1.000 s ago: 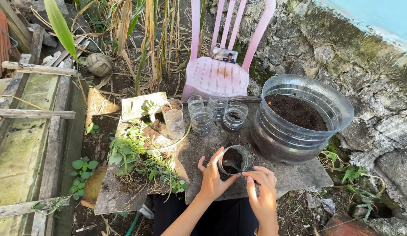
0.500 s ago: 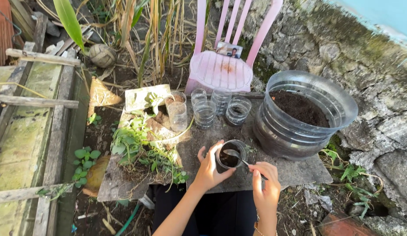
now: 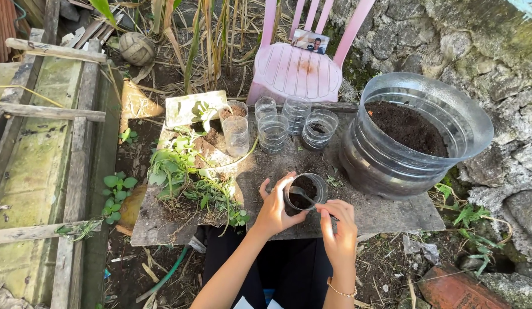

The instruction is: Planting seedlings into plastic cups using soil and a spoon.

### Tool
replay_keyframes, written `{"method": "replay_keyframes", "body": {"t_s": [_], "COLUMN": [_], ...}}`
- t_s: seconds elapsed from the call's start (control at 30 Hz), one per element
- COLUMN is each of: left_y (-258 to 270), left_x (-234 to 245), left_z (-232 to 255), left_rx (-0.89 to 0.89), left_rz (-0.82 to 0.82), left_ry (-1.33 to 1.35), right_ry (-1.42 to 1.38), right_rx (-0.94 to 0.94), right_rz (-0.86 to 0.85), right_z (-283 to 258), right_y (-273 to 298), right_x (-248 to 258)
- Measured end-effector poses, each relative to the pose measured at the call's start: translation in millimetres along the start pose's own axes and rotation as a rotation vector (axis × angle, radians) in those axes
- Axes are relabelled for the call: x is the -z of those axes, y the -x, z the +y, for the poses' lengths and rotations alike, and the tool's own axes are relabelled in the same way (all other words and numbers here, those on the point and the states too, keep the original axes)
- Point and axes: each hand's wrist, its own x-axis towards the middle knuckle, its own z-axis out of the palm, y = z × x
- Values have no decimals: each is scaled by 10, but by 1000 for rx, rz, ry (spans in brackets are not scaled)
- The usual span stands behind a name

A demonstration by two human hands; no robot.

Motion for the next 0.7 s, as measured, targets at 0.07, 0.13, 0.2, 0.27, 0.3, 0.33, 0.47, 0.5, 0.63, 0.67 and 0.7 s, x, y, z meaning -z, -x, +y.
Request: {"method": "replay_keyframes", "body": {"t_s": [0.07, 0.13, 0.2, 0.27, 0.3, 0.33, 0.47, 0.5, 0.63, 0.67, 0.7], "left_y": [-8, -1, 23, 13, 15, 2, -5, 0, 12, 11, 9], "left_x": [15, 16, -16, 1, 13, 30, 33, 22, 6, 7, 8], "left_z": [9, -8, -44, -22, -11, 6, 25, 17, -22, -17, -12], "left_rx": [17, 34, 17, 15, 14, 18, 41, 30, 11, 0, -11], "left_rz": [-33, -71, -48, -45, -38, -36, -81, -81, -31, -34, -37], "left_ry": [1, 3, 5, 6, 6, 4, 11, 0, -12, -11, -9], "right_ry": [14, 29, 83, 78, 70, 69, 54, 70, 17, 34, 51], "right_rx": [40, 76, 83, 73, 67, 67, 26, 27, 80, 86, 93], "right_rz": [-12, -20, -27, -14, -2, -7, 10, -21, -36, -37, -39], "right_z": [1, -2, -3, 3, 4, 18, 33, 23, 101, 93, 85], "right_y": [-16, -13, -9, 15, 27, 37, 54, 50, 54, 48, 42], "right_x": [-37, -63, -64, -29, -13, -7, 16, 17, -23, -21, -18]}}
